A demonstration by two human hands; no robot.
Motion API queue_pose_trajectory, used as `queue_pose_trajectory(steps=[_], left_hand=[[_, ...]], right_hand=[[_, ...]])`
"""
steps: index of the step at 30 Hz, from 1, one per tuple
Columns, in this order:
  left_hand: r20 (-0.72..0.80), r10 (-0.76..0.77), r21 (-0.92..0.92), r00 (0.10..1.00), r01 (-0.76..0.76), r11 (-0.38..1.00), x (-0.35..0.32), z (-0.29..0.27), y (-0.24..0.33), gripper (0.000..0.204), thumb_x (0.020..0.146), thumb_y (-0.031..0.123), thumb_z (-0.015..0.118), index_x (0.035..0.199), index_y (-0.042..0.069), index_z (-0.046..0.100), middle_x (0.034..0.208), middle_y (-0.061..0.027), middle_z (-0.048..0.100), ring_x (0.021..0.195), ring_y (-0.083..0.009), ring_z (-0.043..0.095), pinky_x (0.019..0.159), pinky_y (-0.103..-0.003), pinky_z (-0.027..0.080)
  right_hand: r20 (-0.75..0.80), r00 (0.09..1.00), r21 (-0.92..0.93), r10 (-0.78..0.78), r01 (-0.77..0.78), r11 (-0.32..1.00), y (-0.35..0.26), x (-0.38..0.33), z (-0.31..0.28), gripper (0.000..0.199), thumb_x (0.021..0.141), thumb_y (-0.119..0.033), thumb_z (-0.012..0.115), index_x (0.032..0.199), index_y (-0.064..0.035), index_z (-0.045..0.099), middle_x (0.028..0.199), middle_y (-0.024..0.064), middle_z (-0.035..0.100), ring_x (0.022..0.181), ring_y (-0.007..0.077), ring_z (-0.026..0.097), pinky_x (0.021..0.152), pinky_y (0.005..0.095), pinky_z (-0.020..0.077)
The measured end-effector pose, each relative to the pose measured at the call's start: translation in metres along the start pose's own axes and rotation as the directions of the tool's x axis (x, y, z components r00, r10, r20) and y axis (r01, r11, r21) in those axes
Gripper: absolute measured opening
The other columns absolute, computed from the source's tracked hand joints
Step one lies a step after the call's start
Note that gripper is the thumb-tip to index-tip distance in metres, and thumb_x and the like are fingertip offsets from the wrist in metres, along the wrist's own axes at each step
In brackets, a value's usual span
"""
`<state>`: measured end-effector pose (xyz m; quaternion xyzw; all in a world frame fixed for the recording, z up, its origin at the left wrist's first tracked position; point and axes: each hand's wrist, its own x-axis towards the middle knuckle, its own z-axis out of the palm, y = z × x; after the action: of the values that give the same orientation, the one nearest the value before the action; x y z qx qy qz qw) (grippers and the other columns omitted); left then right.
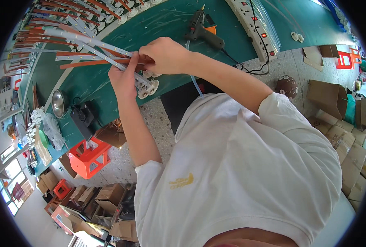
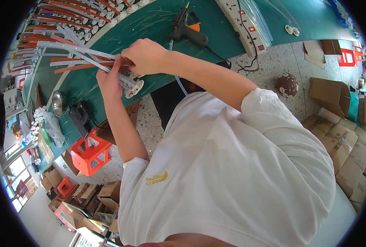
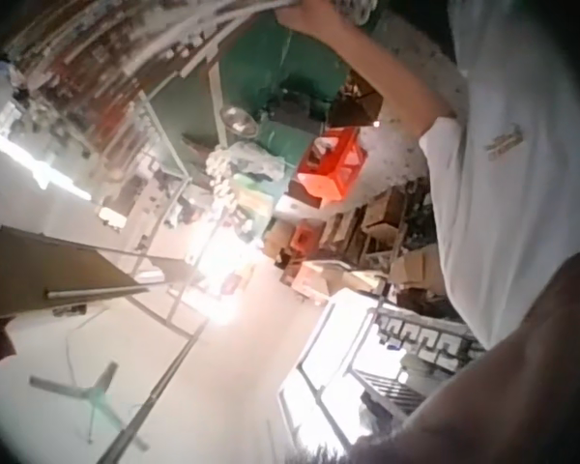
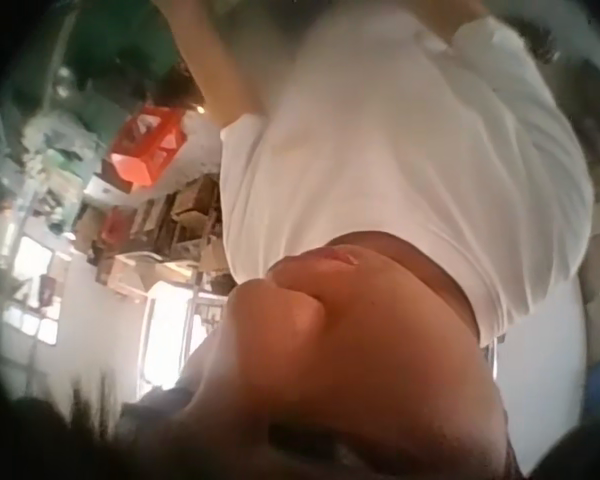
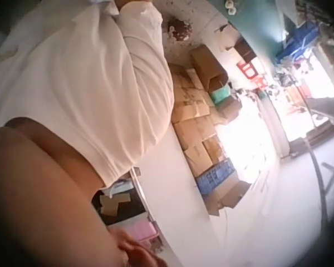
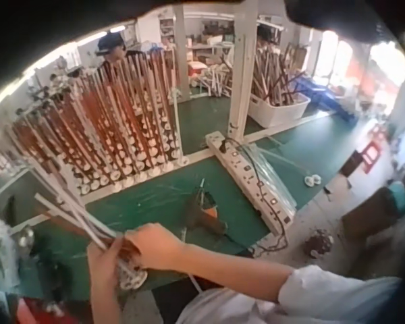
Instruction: The person assembles light fixtures by applying glue with a hot glue gun to attach LED strips into plastic bases and sets the completed assemblies upright on the table.
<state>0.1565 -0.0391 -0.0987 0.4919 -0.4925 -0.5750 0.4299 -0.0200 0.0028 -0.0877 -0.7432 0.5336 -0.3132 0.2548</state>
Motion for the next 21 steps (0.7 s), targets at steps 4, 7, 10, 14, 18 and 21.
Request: queue_pose_trajectory(steps=[4, 7, 10, 14, 18, 21], left_hand=[[0.107, -0.034, -0.088, 0.994, 0.043, 0.995, -0.001, 0.0, 0.003, 0.036, 0.084, 0.006, 0.082, 0.114, -0.005, 0.066, 0.105, -0.0123, 0.071, 0.09, -0.0179, 0.069, 0.08, -0.032, 0.056], [0.331, 0.076, -0.103, 0.94, -0.044, 0.994, 0.001, -0.004, 0.002, 0.053, 0.08, -0.005, 0.077, 0.129, -0.007, 0.057, 0.119, -0.0169, 0.067, 0.105, -0.0238, 0.069, 0.09, -0.036, 0.058], [0.389, 0.052, -0.084, 0.92, -0.021, 0.996, -0.001, -0.005, 0.004, 0.057, 0.078, -0.007, 0.077, 0.131, -0.006, 0.055, 0.121, -0.0167, 0.067, 0.108, -0.0238, 0.068, 0.09, -0.036, 0.057], [0.407, 0.054, -0.063, 0.912, -0.031, 0.998, 0.002, -0.002, 0.0, 0.058, 0.077, -0.009, 0.076, 0.131, -0.005, 0.055, 0.118, -0.0149, 0.068, 0.105, -0.0224, 0.069, 0.091, -0.035, 0.057], [0.372, 0.071, 0.033, 0.926, -0.089, 0.995, 0.003, 0.005, 0.002, 0.046, 0.079, -0.007, 0.075, 0.123, -0.004, 0.061, 0.103, -0.0101, 0.07, 0.091, -0.0171, 0.068, 0.084, -0.031, 0.056], [0.308, 0.066, 0.121, 0.949, -0.107, 0.987, 0.004, 0.01, 0.002, 0.033, 0.081, -0.006, 0.074, 0.114, -0.004, 0.066, 0.095, -0.0088, 0.071, 0.085, -0.0156, 0.068, 0.079, -0.03, 0.055]], right_hand=[[-0.084, 0.992, 0.055, -0.098, 0.103, 0.993, 0.018, 0.002, 0.004, 0.018, 0.077, -0.011, 0.071, 0.09, 0.0002, 0.067, 0.075, 0.015, 0.065, 0.072, 0.0332, 0.066, 0.07, 0.0409, 0.0541], [-0.063, 0.992, 0.144, -0.113, 0.121, 0.982, 0.017, 0.002, -0.001, 0.017, 0.079, -0.007, 0.069, 0.094, 0.0001, 0.067, 0.08, 0.0166, 0.065, 0.075, 0.0335, 0.066, 0.069, 0.0409, 0.0528], [-0.022, 0.989, 0.201, -0.147, 0.149, 0.968, 0.017, 0.002, -0.007, 0.017, 0.083, -0.005, 0.066, 0.098, 0.0003, 0.067, 0.083, 0.0173, 0.065, 0.077, 0.0339, 0.065, 0.07, 0.0408, 0.0517], [0.04, 0.989, 0.173, -0.145, 0.137, 0.975, 0.022, 0.005, -0.022, 0.016, 0.088, -0.007, 0.066, 0.101, 0.0008, 0.065, 0.086, 0.0173, 0.064, 0.08, 0.034, 0.064, 0.072, 0.0412, 0.0505], [0.04, 0.979, 0.09, -0.201, 0.197, 0.976, 0.021, 0.005, -0.036, 0.015, 0.092, -0.008, 0.065, 0.105, 0.0002, 0.065, 0.085, 0.0171, 0.066, 0.08, 0.0345, 0.066, 0.072, 0.0418, 0.051], [0.097, 0.989, -0.02, -0.107, 0.11, 0.994, 0.012, 0.0, -0.052, 0.016, 0.093, -0.008, 0.064, 0.107, -0.0005, 0.066, 0.084, 0.0171, 0.068, 0.081, 0.0345, 0.067, 0.072, 0.0424, 0.0517]])
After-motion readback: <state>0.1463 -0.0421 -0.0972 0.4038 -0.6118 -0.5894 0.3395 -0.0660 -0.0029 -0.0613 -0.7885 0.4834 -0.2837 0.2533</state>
